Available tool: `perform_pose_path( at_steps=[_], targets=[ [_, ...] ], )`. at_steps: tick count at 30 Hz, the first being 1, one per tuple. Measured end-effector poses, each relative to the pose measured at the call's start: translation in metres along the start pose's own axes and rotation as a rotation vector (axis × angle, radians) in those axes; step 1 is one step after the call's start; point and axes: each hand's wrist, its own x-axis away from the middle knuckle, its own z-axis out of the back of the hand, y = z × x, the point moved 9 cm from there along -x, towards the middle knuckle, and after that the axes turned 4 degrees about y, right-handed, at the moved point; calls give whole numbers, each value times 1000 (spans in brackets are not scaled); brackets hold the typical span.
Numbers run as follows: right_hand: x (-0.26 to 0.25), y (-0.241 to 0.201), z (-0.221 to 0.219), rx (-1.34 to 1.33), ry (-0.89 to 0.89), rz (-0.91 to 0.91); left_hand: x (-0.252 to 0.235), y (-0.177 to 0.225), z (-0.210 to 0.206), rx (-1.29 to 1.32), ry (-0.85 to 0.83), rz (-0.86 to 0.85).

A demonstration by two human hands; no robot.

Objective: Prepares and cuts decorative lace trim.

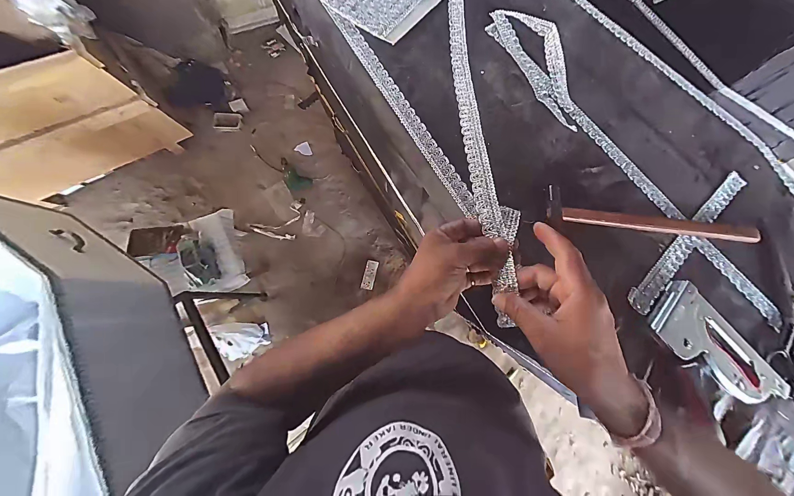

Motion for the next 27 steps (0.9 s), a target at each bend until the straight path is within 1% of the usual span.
perform_pose_path(
  at_steps=[5, 7, 11, 16, 21, 24, 27],
  targets=[
    [21, -4, 3, 103, 127, 68, -1, -4, 0, 2, 3, 7],
    [26, -1, 6, 93, 178, 73, -1, -6, 1, -3, 23, 19],
    [30, 8, 4, 30, 202, 54, -1, -11, 6, 7, 79, 52],
    [41, 19, 2, -6, 232, 66, 0, -4, 10, -22, 110, -34],
    [47, 28, 13, -141, 241, 8, 2, -1, 10, -35, 74, -29],
    [49, 28, 20, -84, 283, 41, 6, 1, 1, -48, 37, -28],
    [55, 26, 22, -14, 344, 85, 9, -4, -3, -31, 20, -12]
  ],
)
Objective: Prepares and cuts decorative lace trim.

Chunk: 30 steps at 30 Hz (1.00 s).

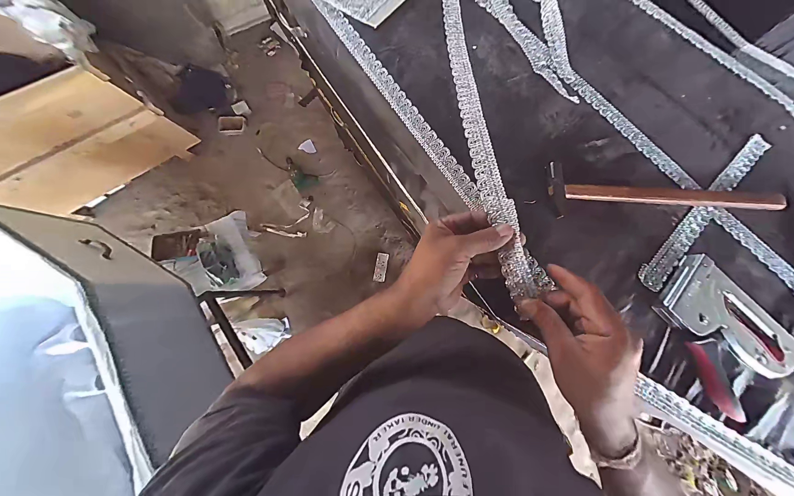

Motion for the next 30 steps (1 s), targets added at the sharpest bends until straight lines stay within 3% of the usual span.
perform_pose_path(
  at_steps=[9, 19, 30],
  targets=[
    [16, 3, -2, 124, 91, 97, -1, -13, 6, 76, 64, 41],
    [25, 0, -2, 188, 87, 167, 0, -8, 9, 47, 98, -126],
    [26, 3, -4, 198, 55, 128, 4, -14, 14, 103, 144, -128]
  ],
)
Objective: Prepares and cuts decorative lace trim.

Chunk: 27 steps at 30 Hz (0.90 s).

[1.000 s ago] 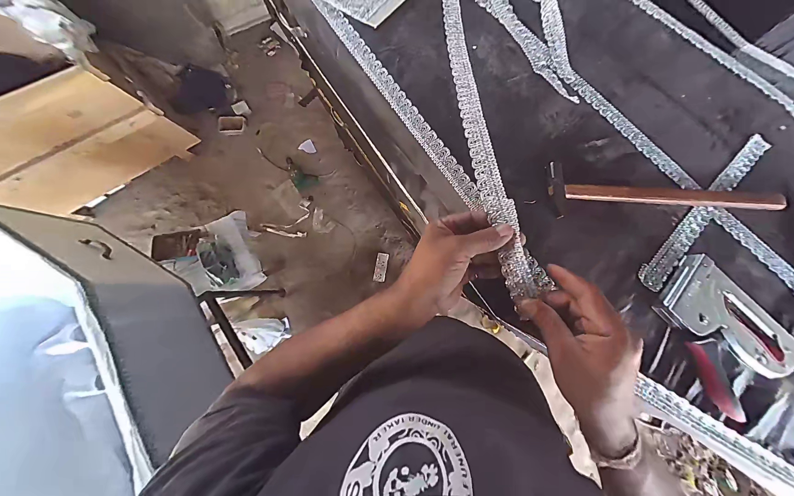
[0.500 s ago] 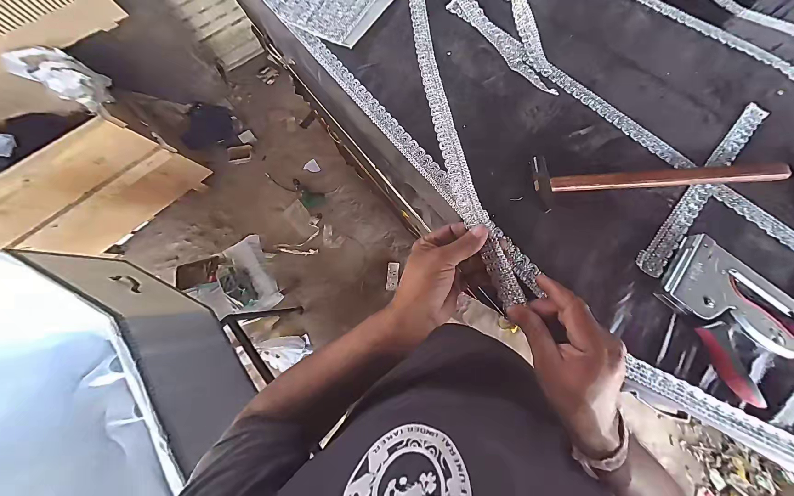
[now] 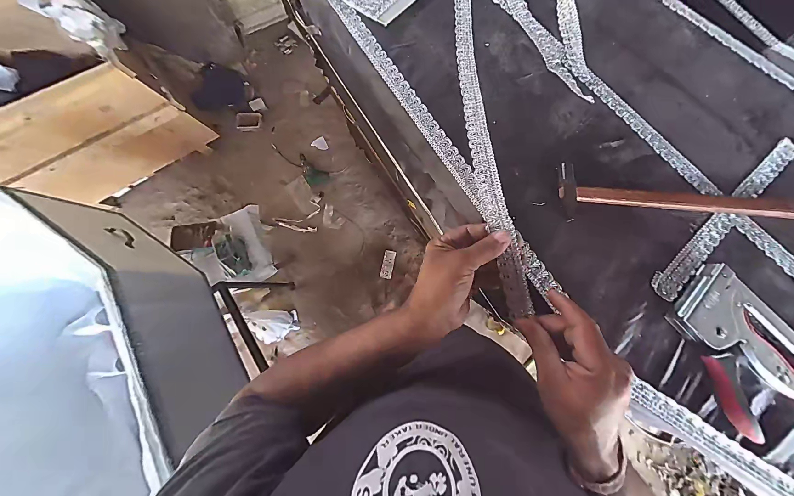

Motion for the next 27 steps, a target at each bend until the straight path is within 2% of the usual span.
perform_pose_path(
  at_steps=[4, 7, 9, 12, 15, 16, 18, 20, 24, 27],
  targets=[
    [1, 2, -3, -14, -18, -21, -1, -2, 1, -3, 28, 27],
    [5, 1, -3, -46, -45, -47, 1, 2, 6, -79, 13, -28],
    [2, 4, 16, -37, -48, -75, 2, 3, 0, -132, -38, -85],
    [-3, 24, 89, 80, 111, -170, -2, 13, 3, -209, -110, -183],
    [9, 62, 215, 459, 456, -267, -9, 28, 15, -337, -120, -193],
    [14, 81, 254, 589, 491, -330, -11, 31, 19, -379, -117, -182],
    [19, 134, 309, 679, 384, -461, -14, 35, 25, -438, -105, -167],
    [16, 188, 325, 606, 199, -489, -14, 39, 30, -459, -75, -203],
    [-16, 238, 292, 657, -52, -500, -16, 41, 34, -452, -9, -222],
    [-37, 263, 264, 662, -213, -770, -17, 38, 33, -415, -7, -181]
  ],
)
